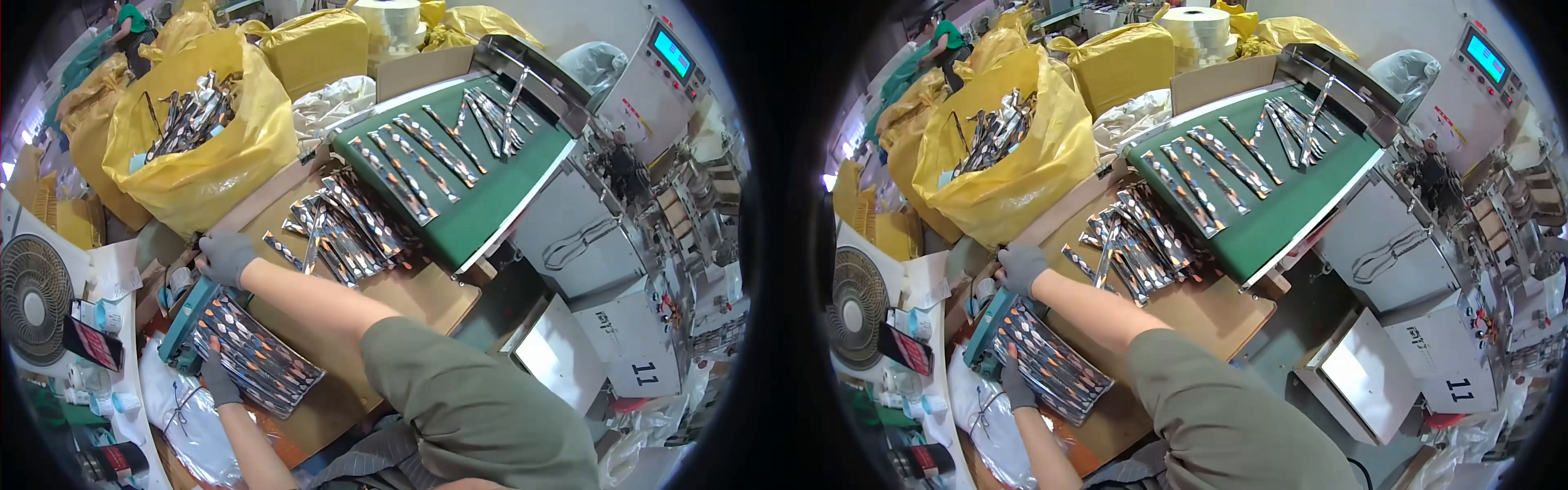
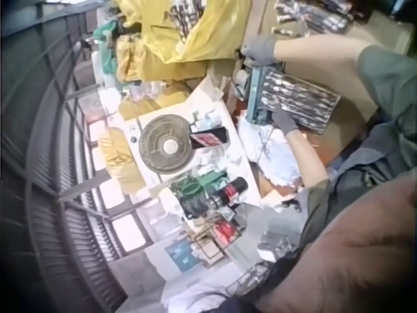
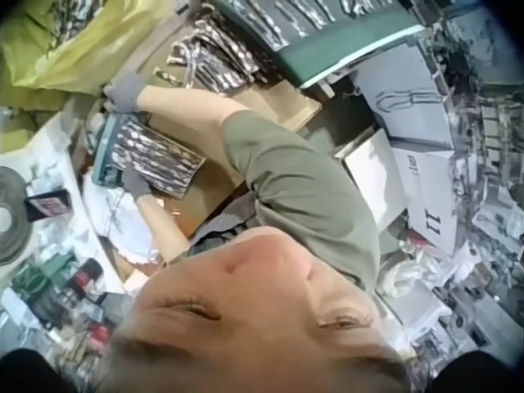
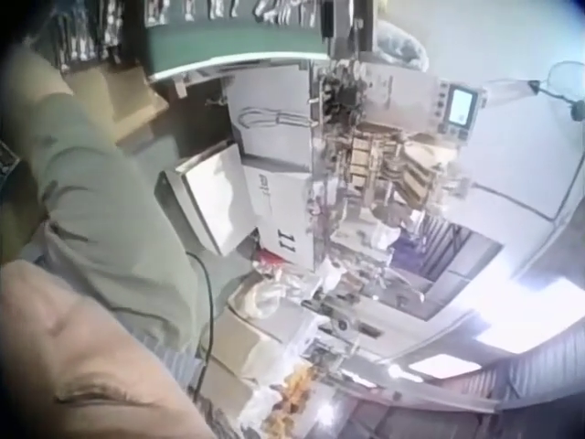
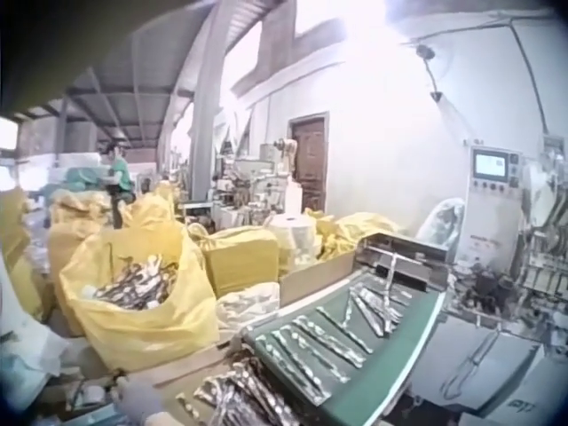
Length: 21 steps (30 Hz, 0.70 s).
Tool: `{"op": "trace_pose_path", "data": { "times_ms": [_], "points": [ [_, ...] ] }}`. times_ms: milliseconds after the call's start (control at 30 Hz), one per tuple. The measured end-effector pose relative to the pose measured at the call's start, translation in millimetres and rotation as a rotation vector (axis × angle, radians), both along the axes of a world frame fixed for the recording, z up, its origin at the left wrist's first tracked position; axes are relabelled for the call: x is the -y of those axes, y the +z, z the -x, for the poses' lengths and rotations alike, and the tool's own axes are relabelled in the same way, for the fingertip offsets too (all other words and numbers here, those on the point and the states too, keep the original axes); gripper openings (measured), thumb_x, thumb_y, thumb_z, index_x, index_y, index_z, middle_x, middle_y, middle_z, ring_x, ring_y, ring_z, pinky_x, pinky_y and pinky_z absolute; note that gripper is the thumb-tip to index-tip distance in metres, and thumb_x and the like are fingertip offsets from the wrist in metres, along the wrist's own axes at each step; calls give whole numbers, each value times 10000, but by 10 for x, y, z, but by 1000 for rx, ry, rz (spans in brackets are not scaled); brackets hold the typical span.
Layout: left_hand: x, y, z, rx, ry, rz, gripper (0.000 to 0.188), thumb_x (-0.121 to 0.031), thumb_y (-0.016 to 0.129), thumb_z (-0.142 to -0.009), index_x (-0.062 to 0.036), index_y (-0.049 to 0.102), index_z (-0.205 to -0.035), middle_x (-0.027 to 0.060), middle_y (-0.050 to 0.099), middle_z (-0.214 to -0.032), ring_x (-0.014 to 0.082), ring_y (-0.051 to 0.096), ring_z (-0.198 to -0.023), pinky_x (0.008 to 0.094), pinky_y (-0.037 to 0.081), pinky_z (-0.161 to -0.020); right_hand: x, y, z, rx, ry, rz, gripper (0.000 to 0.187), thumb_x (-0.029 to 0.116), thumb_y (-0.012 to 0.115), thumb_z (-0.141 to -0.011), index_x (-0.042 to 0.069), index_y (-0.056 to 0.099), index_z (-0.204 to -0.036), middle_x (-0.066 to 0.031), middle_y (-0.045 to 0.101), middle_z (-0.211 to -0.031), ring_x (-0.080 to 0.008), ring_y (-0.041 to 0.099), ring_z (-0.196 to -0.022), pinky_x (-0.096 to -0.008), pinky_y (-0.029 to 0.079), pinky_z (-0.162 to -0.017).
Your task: Packaging sets of small metal parts into plastic bags and sealing them.
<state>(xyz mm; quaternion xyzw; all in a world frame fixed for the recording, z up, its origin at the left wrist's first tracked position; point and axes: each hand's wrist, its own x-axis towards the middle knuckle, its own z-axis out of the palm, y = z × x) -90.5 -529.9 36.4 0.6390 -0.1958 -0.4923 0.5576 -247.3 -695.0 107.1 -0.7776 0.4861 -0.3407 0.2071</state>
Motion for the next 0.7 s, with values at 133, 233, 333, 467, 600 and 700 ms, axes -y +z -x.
{"op": "trace_pose_path", "data": {
  "times_ms": [133, 233, 333, 467, 600, 700],
  "points": [
    [-253, 32, -304, 519, -160, 40, 548, -347, 679, -823, 87, 547, -1131, 137, 599, -1091, 199, 542, -966, 304, 407, -872, 165, 259, 1176, -143, -100, 148, 304, 313, 517, -841, 58, 597, -987, -195, 621, -1009, -348, 591, -980, -417, 460, -838],
    [-760, 285, -196, 1386, 131, 136, 560, -257, 673, -829, 93, 450, -1205, 147, 576, -1115, 223, 553, -996, 315, 412, -907, 307, 588, 3183, -744, -464, 202, 290, 291, 475, -871, 99, 625, -1026, -187, 638, -959, -320, 626, -866, -398, 485, -768],
    [-868, 256, 20, 1245, -35, 163, 501, -198, 661, -826, 57, 465, -1210, 159, 572, -1110, 239, 551, -1029, 321, 415, -921, 110, 178, 4994, -545, -1213, 173, 551, 403, 638, -722, 11, 600, -1107, -235, 538, -1193, -347, 533, -1088, -400, 432, -916],
    [-759, 522, 655, 1128, -242, 221, 368, -129, 639, -803, 16, 550, -1129, 127, 592, -1037, 217, 563, -973, 307, 433, -861, -290, 272, 5192, -364, -1180, -231, 330, 277, 547, -802, 10, 655, -962, -221, 641, -970, -389, 609, -921, -431, 476, -811],
    [-691, 838, 1240, 650, -582, 212, 339, -238, 561, -897, 26, 562, -1109, 92, 636, -953, 176, 592, -914, 297, 470, -795, -989, 313, 4836, 200, -697, 10, 278, 271, 601, -846, -6, 609, -874, -47, 575, -688, -143, 543, -642, -294, 433, -594],
    [-547, 1075, 1627, -151, -666, 170, 560, -440, 419, -945, 62, 493, -1183, 166, 611, -1076, 270, 600, -1007, 371, 488, -864, -1955, 524, 4104, 435, -195, -145, 159, 190, 623, -859, 43, 592, -910, 17, 534, -737, -71, 479, -634, -224, 392, -563]
  ]
}}
